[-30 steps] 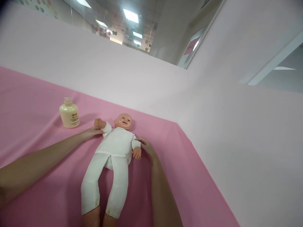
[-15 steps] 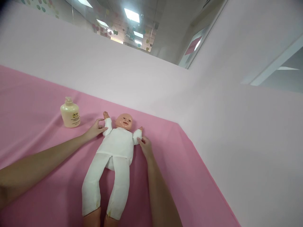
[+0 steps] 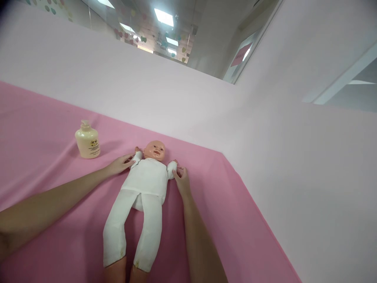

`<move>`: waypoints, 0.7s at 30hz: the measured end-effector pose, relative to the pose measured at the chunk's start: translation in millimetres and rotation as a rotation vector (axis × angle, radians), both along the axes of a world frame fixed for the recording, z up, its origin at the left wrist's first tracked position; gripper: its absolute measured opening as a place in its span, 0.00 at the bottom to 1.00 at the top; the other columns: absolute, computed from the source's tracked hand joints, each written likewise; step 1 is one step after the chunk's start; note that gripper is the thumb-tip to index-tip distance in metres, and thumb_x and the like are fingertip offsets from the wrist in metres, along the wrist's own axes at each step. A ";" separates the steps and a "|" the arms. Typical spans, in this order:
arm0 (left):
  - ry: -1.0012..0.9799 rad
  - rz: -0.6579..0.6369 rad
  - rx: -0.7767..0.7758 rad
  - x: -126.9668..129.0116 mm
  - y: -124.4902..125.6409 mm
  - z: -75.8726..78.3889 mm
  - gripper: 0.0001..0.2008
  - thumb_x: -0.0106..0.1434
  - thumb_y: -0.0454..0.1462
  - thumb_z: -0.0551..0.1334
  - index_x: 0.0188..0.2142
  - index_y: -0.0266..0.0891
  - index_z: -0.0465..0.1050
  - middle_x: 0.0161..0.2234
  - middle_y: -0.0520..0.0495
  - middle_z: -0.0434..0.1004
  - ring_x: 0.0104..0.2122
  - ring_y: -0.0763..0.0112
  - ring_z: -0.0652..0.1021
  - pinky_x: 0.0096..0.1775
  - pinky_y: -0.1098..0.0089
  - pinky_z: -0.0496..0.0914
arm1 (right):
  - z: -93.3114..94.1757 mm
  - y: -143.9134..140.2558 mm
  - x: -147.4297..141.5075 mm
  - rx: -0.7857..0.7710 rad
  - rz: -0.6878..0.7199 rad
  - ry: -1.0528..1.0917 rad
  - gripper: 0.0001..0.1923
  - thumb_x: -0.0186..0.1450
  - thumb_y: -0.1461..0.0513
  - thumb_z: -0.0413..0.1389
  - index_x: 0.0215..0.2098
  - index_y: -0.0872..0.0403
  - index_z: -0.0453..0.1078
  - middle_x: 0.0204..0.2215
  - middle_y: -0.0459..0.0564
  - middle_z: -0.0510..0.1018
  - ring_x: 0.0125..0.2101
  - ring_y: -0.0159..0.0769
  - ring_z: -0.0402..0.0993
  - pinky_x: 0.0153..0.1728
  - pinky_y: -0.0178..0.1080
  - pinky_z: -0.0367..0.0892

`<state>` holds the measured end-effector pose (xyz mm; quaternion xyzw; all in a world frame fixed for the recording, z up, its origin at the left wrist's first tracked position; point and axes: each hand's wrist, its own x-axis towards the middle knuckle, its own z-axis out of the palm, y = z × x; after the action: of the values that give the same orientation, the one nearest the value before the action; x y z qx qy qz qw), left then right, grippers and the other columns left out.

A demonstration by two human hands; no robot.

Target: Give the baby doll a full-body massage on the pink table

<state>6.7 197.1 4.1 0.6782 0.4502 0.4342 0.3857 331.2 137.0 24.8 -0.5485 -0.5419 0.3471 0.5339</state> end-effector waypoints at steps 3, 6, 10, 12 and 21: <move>-0.018 -0.020 -0.017 -1.1 2.6 -4.0 0.32 0.56 0.53 0.64 0.56 0.41 0.71 0.51 0.44 0.78 0.49 0.53 0.77 0.49 0.62 0.69 | -2.4 1.4 0.9 -0.027 0.036 0.054 0.27 0.57 0.52 0.61 0.51 0.50 0.63 0.45 0.52 0.79 0.46 0.40 0.75 0.48 0.43 0.69; -0.149 -0.128 -0.079 -3.2 10.4 -9.2 0.34 0.55 0.52 0.67 0.57 0.39 0.69 0.51 0.40 0.78 0.51 0.52 0.76 0.50 0.60 0.69 | -4.0 3.0 3.6 -0.061 0.042 0.086 0.31 0.57 0.52 0.62 0.56 0.51 0.61 0.45 0.52 0.79 0.48 0.41 0.75 0.51 0.45 0.68; -0.382 -0.284 -0.187 -5.3 16.9 -12.4 0.38 0.52 0.48 0.71 0.59 0.36 0.64 0.46 0.37 0.81 0.45 0.55 0.80 0.47 0.61 0.71 | -6.2 7.4 9.9 -0.050 0.065 0.160 0.38 0.55 0.53 0.65 0.60 0.51 0.59 0.47 0.53 0.79 0.50 0.42 0.75 0.54 0.47 0.67; -0.453 -0.305 -0.209 -6.1 14.9 -10.5 0.38 0.52 0.46 0.72 0.60 0.38 0.63 0.43 0.38 0.82 0.43 0.57 0.81 0.47 0.62 0.71 | -8.2 10.7 13.2 -0.037 0.102 0.196 0.40 0.53 0.54 0.67 0.61 0.50 0.60 0.48 0.52 0.79 0.50 0.43 0.74 0.54 0.48 0.67; -0.514 -0.357 -0.264 -6.3 5.2 0.1 0.31 0.47 0.34 0.73 0.51 0.40 0.71 0.43 0.43 0.82 0.44 0.58 0.80 0.47 0.62 0.71 | -13.9 14.9 13.0 0.024 0.232 0.358 0.25 0.46 0.63 0.68 0.44 0.49 0.74 0.44 0.46 0.81 0.45 0.38 0.76 0.51 0.43 0.67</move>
<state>0.4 202.3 4.2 0.5589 0.2647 0.4545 0.6411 344.2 151.9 10.9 -0.4058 -0.5021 0.4915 0.5846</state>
